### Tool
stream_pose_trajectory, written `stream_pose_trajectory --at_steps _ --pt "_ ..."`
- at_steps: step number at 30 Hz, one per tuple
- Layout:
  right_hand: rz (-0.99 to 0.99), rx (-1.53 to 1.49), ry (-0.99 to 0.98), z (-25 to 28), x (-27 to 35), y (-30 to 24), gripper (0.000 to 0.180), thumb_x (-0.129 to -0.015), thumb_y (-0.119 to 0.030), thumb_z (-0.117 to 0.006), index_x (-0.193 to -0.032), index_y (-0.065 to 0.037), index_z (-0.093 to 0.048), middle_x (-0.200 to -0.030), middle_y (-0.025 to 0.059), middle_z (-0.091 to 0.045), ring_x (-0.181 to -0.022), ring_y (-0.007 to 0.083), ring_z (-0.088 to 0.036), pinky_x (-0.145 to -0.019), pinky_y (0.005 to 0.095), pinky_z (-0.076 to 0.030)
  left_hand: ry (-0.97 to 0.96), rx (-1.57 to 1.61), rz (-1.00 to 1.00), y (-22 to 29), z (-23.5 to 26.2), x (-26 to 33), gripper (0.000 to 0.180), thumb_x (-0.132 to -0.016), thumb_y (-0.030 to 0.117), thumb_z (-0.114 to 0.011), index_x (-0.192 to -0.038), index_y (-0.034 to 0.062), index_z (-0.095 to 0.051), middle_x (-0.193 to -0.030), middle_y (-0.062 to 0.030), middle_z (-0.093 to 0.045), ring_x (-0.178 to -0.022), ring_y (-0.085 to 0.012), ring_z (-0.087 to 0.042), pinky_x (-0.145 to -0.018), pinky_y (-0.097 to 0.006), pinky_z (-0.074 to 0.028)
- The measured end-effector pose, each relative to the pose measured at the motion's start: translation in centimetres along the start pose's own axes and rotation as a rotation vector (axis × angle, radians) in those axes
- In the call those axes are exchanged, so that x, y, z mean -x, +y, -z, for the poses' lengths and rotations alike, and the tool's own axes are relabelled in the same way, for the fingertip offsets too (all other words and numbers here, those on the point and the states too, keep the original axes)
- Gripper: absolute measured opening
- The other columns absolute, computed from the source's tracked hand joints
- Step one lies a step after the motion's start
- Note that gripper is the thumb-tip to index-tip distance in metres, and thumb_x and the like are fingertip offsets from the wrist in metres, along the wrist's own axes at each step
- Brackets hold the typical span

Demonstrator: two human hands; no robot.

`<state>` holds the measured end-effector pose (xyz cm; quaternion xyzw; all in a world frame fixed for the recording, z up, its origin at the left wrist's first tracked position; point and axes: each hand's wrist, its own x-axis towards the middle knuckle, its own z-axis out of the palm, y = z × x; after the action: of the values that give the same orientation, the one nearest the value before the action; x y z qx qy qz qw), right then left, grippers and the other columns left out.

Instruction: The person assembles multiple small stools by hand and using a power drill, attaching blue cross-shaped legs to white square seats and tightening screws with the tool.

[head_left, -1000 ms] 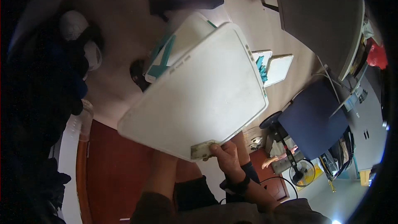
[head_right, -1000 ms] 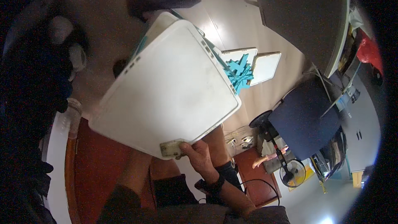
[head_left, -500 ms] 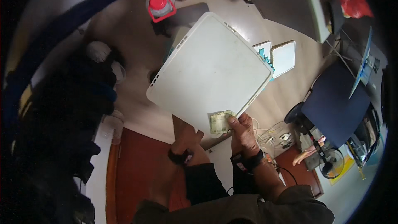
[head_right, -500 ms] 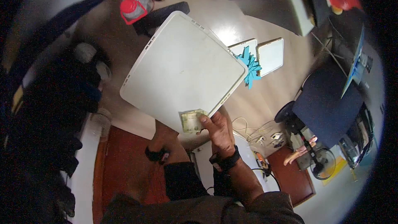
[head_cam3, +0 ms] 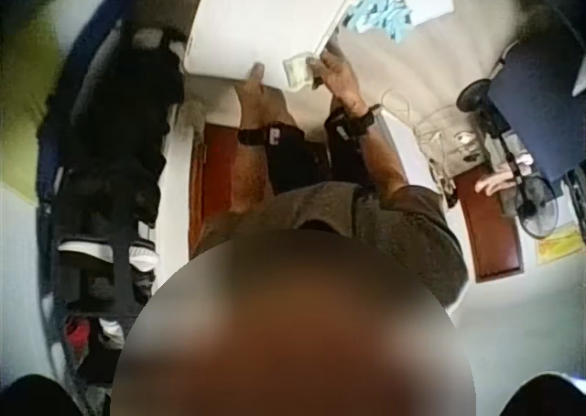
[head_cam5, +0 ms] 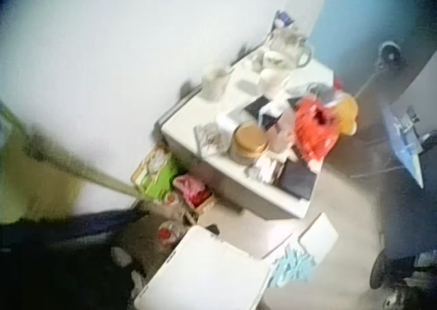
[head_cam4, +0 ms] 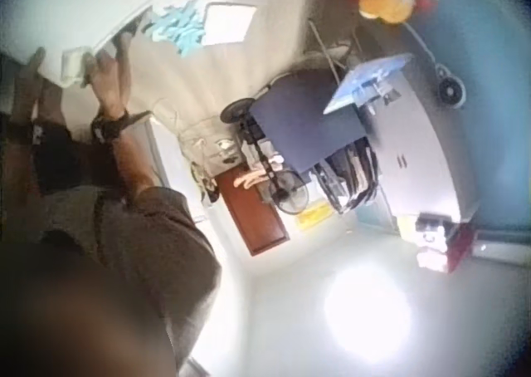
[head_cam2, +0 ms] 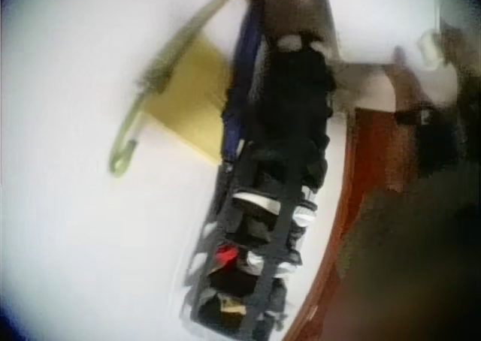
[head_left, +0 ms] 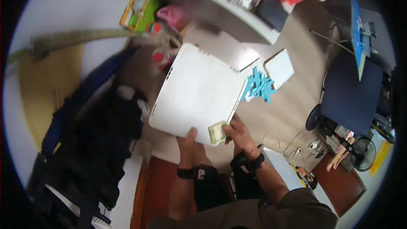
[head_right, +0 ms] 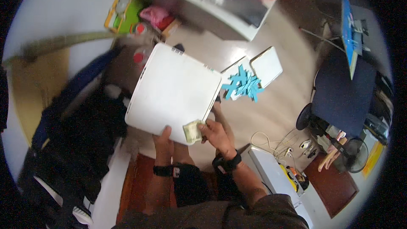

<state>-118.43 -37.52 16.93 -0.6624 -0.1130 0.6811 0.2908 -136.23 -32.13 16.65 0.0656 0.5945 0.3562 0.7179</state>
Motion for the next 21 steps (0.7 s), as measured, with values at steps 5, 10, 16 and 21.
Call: stream_pose_trajectory --at_steps 5,10,16,21 --pt "-0.001 0.387 -0.032 3.6 0.8 -3.5 0.029 -0.094 -0.025 -0.053 -0.086 0.001 -0.062 -0.064 0.0024 -0.058 -0.051 0.0078 -0.053 -0.044 0.0225 -0.042 -0.015 0.026 -0.102 1.7 -2.5 1.8 0.046 -0.079 0.003 -0.060 -0.122 -0.0009 -0.045 -0.115 -0.0102 -0.053 -0.106 -0.0220 -0.053 -0.093 -0.035 -0.043" --pt "0.198 -0.134 0.208 7.9 -0.6 -10.1 0.023 -0.095 -0.023 -0.051 -0.091 -0.001 -0.059 -0.066 0.0022 -0.059 -0.047 0.0088 -0.053 -0.040 0.0206 -0.039 0.068 0.004 -0.187 1.7 -3.0 1.6 0.042 -0.082 0.002 -0.059 -0.122 -0.0009 -0.045 -0.114 -0.0090 -0.055 -0.106 -0.0227 -0.054 -0.093 -0.035 -0.044" --pt "0.498 -0.152 0.156 10.9 -5.0 -22.3 0.018 -0.095 -0.017 -0.046 -0.097 0.000 -0.054 -0.068 0.0050 -0.057 -0.054 0.0124 -0.057 -0.046 0.0235 -0.045 0.175 0.044 -0.051 1.7 -3.6 2.8 0.042 -0.081 -0.003 -0.059 -0.121 -0.0029 -0.045 -0.113 -0.0117 -0.054 -0.105 -0.0246 -0.055 -0.094 -0.036 -0.044" --pt "0.705 -0.053 0.038 10.1 -8.9 -33.9 0.013 -0.093 -0.012 -0.046 -0.094 0.000 -0.051 -0.072 0.0075 -0.058 -0.055 0.0134 -0.059 -0.047 0.0245 -0.048 0.255 0.054 -0.108 2.1 -4.8 4.7 0.041 -0.080 -0.006 -0.057 -0.119 -0.0058 -0.045 -0.112 -0.0131 -0.055 -0.099 -0.0258 -0.057 -0.088 -0.037 -0.048"
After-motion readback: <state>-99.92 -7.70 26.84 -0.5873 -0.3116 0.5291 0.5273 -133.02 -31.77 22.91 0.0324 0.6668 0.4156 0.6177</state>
